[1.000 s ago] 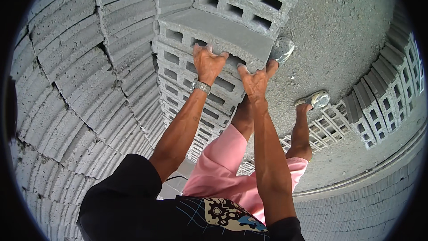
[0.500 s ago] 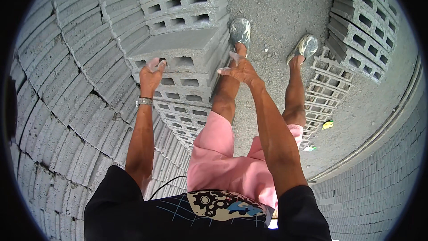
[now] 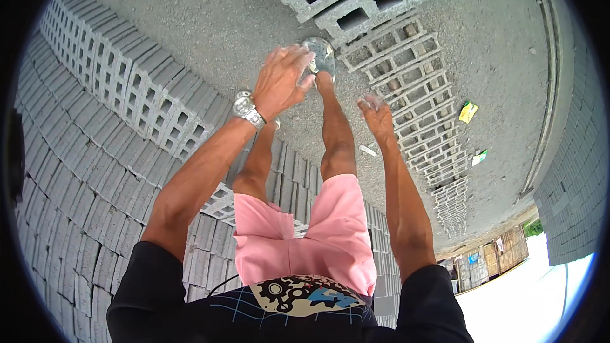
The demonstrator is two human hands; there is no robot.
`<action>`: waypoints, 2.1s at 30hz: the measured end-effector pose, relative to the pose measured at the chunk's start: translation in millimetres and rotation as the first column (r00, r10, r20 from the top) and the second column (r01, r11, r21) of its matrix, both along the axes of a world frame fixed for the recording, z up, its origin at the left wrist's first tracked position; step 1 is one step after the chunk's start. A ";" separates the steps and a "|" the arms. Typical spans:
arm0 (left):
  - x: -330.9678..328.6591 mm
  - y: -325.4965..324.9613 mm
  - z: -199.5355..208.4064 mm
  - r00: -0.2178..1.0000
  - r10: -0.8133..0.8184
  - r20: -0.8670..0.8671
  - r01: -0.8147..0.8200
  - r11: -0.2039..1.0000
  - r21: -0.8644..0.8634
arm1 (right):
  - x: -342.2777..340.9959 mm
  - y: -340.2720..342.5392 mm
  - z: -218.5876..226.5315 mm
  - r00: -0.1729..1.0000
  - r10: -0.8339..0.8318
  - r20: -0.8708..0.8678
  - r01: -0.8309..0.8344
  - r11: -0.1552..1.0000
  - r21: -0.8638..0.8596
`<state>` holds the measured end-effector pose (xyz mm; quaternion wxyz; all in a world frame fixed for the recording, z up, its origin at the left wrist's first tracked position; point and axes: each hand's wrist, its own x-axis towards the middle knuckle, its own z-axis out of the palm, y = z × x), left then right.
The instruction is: The person stacks concrete blocks one by one onto a pile by hand, then aligns the stacked blocks using a metal frame.
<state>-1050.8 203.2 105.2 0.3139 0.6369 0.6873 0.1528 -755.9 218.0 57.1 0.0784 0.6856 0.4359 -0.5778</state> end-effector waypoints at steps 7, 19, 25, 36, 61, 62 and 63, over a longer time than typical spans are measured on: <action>82.3 183.7 -74.4 0.658 -0.565 -0.497 0.685 0.724 0.084 | 88.4 -66.4 21.9 0.899 -0.417 0.131 0.433 0.890 -0.139; 120.9 248.5 -131.6 0.376 -0.801 -0.466 0.841 0.506 -0.192 | 58.5 -226.9 18.6 0.777 -0.628 0.029 0.603 0.731 -0.318; 120.6 236.6 -107.7 0.526 -0.776 -0.348 0.775 0.606 -0.181 | 24.2 -190.9 39.4 0.675 -0.734 -0.075 0.695 0.667 -0.270; 123.1 99.1 37.8 0.926 -0.203 0.320 0.323 0.864 -0.387 | 61.2 -186.1 94.3 0.950 -0.312 0.024 0.298 0.879 -0.373; -189.3 -356.6 78.5 0.001 0.946 -0.323 -0.983 -0.059 -0.175 | -414.2 -230.0 128.0 0.731 0.641 -0.234 -0.636 0.764 0.107; -192.1 -377.5 75.9 -0.034 0.927 -0.374 -0.976 -0.111 -0.186 | -420.7 -247.9 118.5 0.724 0.648 -0.236 -0.645 0.757 0.101; -190.8 -399.0 68.8 -0.064 0.919 -0.389 -0.984 -0.123 -0.129 | -425.8 -264.4 108.8 0.677 0.698 -0.233 -0.709 0.703 0.045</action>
